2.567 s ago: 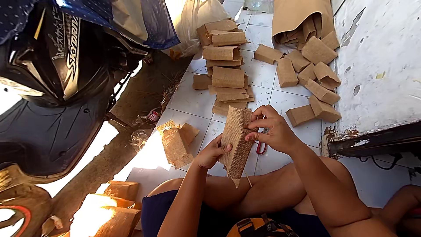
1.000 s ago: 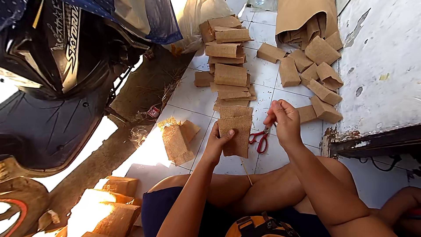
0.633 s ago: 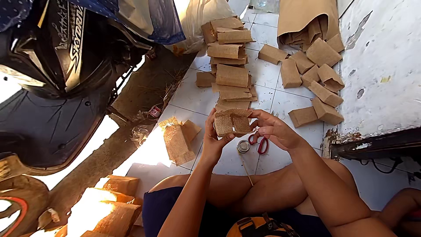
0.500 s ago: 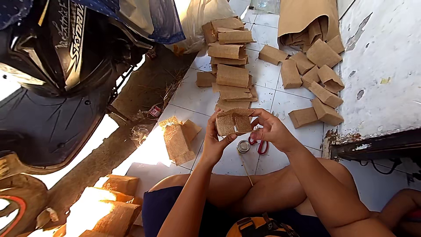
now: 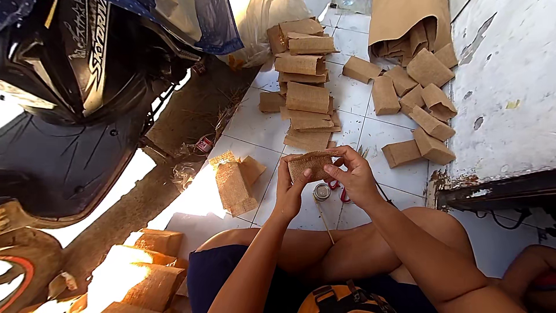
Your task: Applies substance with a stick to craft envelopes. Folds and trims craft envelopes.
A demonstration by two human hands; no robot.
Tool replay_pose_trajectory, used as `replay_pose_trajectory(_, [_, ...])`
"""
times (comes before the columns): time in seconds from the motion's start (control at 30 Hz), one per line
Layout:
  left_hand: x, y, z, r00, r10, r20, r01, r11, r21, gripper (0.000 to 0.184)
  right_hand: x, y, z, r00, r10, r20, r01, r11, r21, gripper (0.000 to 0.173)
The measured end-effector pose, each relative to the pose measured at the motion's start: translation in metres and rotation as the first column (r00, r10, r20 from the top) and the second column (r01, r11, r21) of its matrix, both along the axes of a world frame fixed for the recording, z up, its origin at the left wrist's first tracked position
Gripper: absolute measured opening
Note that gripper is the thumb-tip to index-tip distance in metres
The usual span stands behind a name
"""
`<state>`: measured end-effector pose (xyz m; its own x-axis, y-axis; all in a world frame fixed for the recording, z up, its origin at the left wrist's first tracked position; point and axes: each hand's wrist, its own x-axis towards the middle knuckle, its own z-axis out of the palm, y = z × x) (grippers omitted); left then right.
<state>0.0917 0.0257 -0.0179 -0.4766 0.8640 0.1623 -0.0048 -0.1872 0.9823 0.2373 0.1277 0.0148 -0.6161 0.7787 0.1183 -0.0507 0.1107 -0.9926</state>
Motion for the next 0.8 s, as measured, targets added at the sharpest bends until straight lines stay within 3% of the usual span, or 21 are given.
replay_pose_trajectory(0.13, [0.003,-0.001,0.003,0.997,0.076,0.029,-0.074,0.996,-0.058,0.044,-0.003,-0.006,-0.003,0.999,-0.002,0.033,0.003,0.999,-0.035,0.033])
replay_pose_trajectory(0.23, [0.003,-0.003,0.007,0.994,0.084,0.064,-0.078,0.993,-0.091,0.049,-0.002,-0.005,-0.002,0.999,0.038,0.028,-0.037,0.998,-0.050,0.037])
replay_pose_trajectory(0.37, [0.002,-0.002,0.004,0.996,0.092,0.003,-0.091,0.993,-0.079,0.048,-0.004,-0.006,-0.006,1.000,0.005,0.020,-0.005,1.000,-0.018,0.034])
replay_pose_trajectory(0.6, [0.000,-0.003,0.014,0.964,0.137,0.229,-0.102,0.982,-0.157,0.040,0.003,0.011,0.001,0.975,0.195,-0.110,-0.220,0.924,-0.314,0.038])
replay_pose_trajectory(0.8, [0.002,-0.002,0.011,0.979,0.093,0.182,-0.070,0.989,-0.130,0.029,-0.005,-0.003,-0.005,0.996,0.089,-0.032,-0.094,0.961,-0.259,0.046])
